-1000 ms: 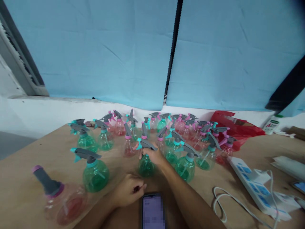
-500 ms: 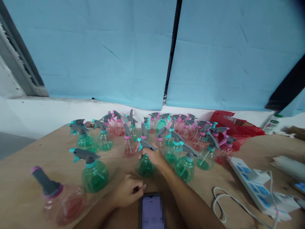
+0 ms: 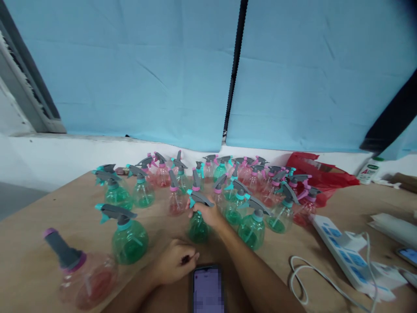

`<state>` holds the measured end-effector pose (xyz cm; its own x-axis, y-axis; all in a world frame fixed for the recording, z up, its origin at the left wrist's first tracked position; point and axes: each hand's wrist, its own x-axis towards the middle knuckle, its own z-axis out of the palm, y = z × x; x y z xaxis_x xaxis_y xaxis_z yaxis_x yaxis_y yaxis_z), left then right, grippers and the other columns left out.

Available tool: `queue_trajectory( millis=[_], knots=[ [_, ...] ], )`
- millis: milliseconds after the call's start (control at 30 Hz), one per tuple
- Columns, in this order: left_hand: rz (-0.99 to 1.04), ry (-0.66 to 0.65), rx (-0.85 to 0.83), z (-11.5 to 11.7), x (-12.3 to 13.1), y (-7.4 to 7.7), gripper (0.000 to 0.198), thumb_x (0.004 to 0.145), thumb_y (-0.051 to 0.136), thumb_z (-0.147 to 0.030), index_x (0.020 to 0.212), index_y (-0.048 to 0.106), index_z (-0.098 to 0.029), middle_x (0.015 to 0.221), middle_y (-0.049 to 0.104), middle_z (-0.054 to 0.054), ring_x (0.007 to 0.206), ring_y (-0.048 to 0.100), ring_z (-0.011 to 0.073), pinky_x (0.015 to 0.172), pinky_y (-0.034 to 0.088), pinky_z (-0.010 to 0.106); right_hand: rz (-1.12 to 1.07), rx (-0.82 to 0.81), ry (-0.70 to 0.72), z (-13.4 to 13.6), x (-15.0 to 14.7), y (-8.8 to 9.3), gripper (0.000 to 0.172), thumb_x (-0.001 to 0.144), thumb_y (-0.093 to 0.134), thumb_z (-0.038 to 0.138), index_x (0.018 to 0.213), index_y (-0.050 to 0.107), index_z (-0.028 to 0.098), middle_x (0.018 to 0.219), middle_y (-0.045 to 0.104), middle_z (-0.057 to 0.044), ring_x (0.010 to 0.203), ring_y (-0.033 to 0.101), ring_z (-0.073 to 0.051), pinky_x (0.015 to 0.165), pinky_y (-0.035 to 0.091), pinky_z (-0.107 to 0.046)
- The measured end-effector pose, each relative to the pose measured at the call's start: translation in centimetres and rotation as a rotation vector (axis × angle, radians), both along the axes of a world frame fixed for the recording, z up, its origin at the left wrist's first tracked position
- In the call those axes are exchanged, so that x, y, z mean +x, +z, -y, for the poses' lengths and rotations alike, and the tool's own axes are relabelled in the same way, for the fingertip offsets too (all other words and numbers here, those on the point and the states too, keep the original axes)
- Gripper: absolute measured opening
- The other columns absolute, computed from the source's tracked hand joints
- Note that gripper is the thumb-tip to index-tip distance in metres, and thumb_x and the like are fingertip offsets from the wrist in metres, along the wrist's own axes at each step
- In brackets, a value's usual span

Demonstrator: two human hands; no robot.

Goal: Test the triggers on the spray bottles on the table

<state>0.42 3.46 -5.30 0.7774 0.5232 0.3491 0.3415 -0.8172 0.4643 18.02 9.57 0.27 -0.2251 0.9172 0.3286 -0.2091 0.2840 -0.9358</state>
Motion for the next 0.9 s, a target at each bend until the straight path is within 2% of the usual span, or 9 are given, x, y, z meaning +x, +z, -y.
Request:
queue_trajectory(
  millis=[100, 167, 300, 467, 567, 667, 733, 833, 900],
  knots=[
    [-0.016, -0.008, -0.015, 0.0, 0.0, -0.1, 0.042, 0.100, 0.049, -0.022, 0.061, 0.034, -0.019, 0.053, 0.026, -0.008, 0.049, 0.029, 0.0089, 0.053, 0.020, 0.027, -0.024, 0.045, 0.011, 0.3, 0.3, 0.0, 0.020, 0.072, 0.062, 0.030, 0.091, 0.066, 0.025, 0.087, 0.072, 0.002, 0.052, 0.059, -0.013, 0.066, 0.053, -0.030],
    [-0.024, 0.006, -0.012, -0.1, 0.0, -0.2, 0.043, 0.100, 0.049, -0.023, 0.061, 0.033, -0.019, 0.053, 0.025, -0.008, 0.049, 0.028, 0.0090, 0.053, 0.020, 0.027, -0.077, 0.067, 0.008, 0.5, 0.5, 0.2, 0.024, 0.076, 0.064, 0.030, 0.099, 0.061, 0.027, 0.087, 0.068, 0.004, 0.052, 0.060, -0.012, 0.067, 0.052, -0.030],
    [-0.035, 0.029, 0.014, -0.1, 0.0, -0.6, 0.043, 0.100, 0.050, -0.025, 0.060, 0.033, -0.019, 0.053, 0.025, -0.007, 0.050, 0.029, 0.0101, 0.055, 0.021, 0.028, -0.099, 0.175, -0.132, 1.5, 0.0, 1.9, 0.020, 0.082, 0.069, 0.033, 0.094, 0.054, 0.026, 0.077, 0.061, 0.006, 0.059, 0.064, -0.015, 0.067, 0.051, -0.029],
    [-0.041, 0.013, -0.038, 0.1, 0.0, -0.6, 0.040, 0.099, 0.047, -0.024, 0.061, 0.035, -0.019, 0.054, 0.032, -0.006, 0.051, 0.031, 0.0101, 0.055, 0.022, 0.028, 0.032, 0.382, -0.298, 3.1, -3.6, 5.9, 0.020, 0.088, 0.071, 0.039, 0.099, 0.066, 0.023, 0.080, 0.067, 0.000, 0.071, 0.062, -0.018, 0.069, 0.049, -0.028],
    [-0.043, 0.044, -0.037, 0.1, -0.1, -1.0, 0.039, 0.094, 0.051, -0.021, 0.058, 0.035, -0.019, 0.051, 0.035, -0.006, 0.049, 0.029, 0.0099, 0.056, 0.024, 0.028, 0.067, 0.434, -0.321, 2.6, -6.6, 6.8, 0.020, 0.090, 0.068, 0.039, 0.102, 0.070, 0.023, 0.085, 0.067, 0.000, 0.075, 0.060, -0.017, 0.072, 0.050, -0.028],
    [-0.034, 0.050, -0.048, -0.1, -0.3, -1.6, 0.035, 0.087, 0.056, -0.018, 0.057, 0.037, -0.019, 0.051, 0.041, -0.005, 0.049, 0.034, 0.0098, 0.055, 0.026, 0.026, 0.083, 0.409, -0.323, 0.9, -9.3, 5.9, 0.023, 0.092, 0.065, 0.038, 0.106, 0.071, 0.022, 0.089, 0.069, -0.001, 0.078, 0.063, -0.018, 0.076, 0.052, -0.029],
    [-0.011, 0.034, -0.050, -0.1, -0.3, -1.9, 0.030, 0.087, 0.057, -0.017, 0.060, 0.045, -0.019, 0.055, 0.051, -0.003, 0.053, 0.044, 0.0115, 0.057, 0.034, 0.025, 0.098, 0.380, -0.316, -0.4, -10.9, 4.7, 0.026, 0.091, 0.066, 0.039, 0.109, 0.072, 0.022, 0.094, 0.072, -0.002, 0.083, 0.066, -0.020, 0.082, 0.053, -0.030],
    [0.051, 0.025, -0.030, 0.0, -0.3, -2.1, 0.014, 0.087, 0.058, -0.016, 0.074, 0.063, -0.019, 0.072, 0.068, 0.003, 0.071, 0.061, 0.0178, 0.072, 0.049, 0.028, 0.114, 0.347, -0.287, -1.7, -12.7, 3.0, 0.029, 0.091, 0.067, 0.039, 0.113, 0.073, 0.022, 0.102, 0.076, -0.004, 0.091, 0.069, -0.022, 0.088, 0.054, -0.033],
    [0.097, 0.034, -0.013, 0.1, -0.4, -2.1, 0.011, 0.085, 0.059, -0.015, 0.087, 0.069, -0.019, 0.086, 0.074, 0.005, 0.084, 0.065, 0.0213, 0.082, 0.052, 0.031, 0.103, 0.353, -0.246, -2.1, -13.5, 2.2, 0.032, 0.092, 0.066, 0.037, 0.119, 0.072, 0.022, 0.110, 0.077, -0.006, 0.097, 0.071, -0.023, 0.092, 0.054, -0.034]
  ],
)
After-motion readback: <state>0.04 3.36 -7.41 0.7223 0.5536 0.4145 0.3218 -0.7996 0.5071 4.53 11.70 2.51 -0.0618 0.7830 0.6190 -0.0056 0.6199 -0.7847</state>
